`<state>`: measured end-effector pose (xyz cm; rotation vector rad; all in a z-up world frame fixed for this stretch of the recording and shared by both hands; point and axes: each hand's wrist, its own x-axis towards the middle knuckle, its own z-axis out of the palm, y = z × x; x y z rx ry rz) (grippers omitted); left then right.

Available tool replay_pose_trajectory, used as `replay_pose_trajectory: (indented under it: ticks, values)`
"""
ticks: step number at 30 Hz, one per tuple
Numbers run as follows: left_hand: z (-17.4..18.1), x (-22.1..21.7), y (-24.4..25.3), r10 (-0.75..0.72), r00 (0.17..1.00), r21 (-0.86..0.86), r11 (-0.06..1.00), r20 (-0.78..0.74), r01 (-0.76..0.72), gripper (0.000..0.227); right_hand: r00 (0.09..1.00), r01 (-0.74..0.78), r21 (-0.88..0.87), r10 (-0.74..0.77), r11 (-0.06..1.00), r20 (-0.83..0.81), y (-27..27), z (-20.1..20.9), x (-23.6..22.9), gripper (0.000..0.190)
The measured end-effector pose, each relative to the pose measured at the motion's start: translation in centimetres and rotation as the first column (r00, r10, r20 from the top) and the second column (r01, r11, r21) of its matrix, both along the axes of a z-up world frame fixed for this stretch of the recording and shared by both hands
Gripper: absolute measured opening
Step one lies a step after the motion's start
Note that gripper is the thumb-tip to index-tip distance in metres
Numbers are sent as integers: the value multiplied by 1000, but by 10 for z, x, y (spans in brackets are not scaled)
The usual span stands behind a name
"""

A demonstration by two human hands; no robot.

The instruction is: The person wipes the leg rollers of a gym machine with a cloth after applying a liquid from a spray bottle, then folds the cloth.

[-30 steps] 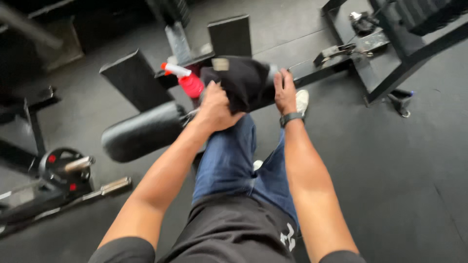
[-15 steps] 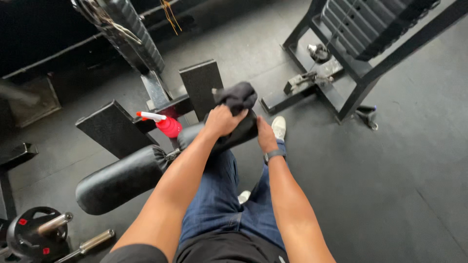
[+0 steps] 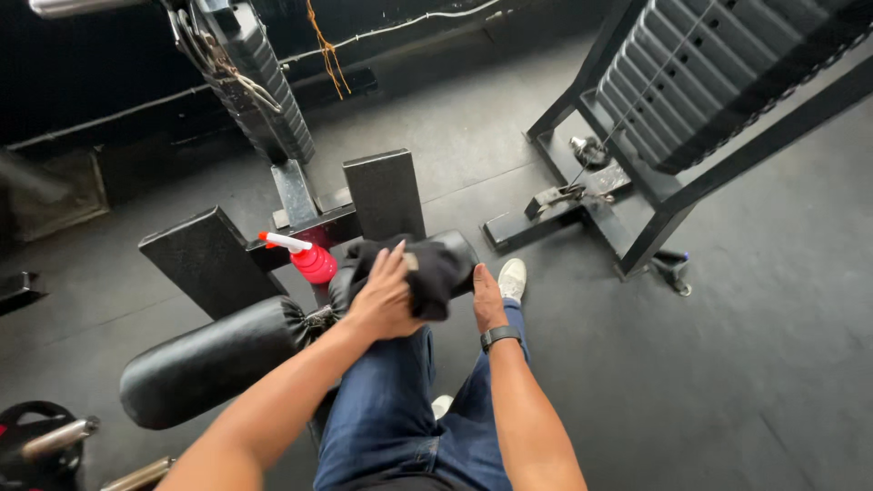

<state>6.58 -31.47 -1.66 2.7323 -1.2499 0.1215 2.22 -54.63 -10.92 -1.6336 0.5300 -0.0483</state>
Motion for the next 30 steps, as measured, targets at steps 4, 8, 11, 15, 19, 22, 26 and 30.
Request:
replay_pose_trajectory:
  ticks: [4,8,11,15,19,22,26,30]
  values:
    - [27,24,-65,136,981,-45,990,141,-131,89,928,-31,-518,218,855,303,-8,-9,26,53]
    - [51,54,-87,237,902,58,971,-361,-232,100,800,265,-945,503,189,326,-12,-25,35,58]
    - [55,53,-66,248,921,45,968,-301,-246,85,996,-2,-273,28,962,90,-2,-2,5,63]
    - [14,22,24,127,983,-66,991,129,-119,69,997,38,-242,-52,970,-50,-1,-12,-1,80]
    - [-15,-13,71,82,996,-112,991,19,-79,77,998,58,-163,-60,985,-10,4,-14,2,78]
    - [-10,-23,49,96,995,222,971,0,-93,108,997,75,-104,-71,992,40,9,-4,5,75]
    - [0,-3,-21,121,992,409,904,31,-123,115,970,193,112,-207,975,130,28,9,17,67]
    - [25,37,-80,85,992,245,964,97,-107,103,971,61,-11,-57,998,234,17,17,19,47]
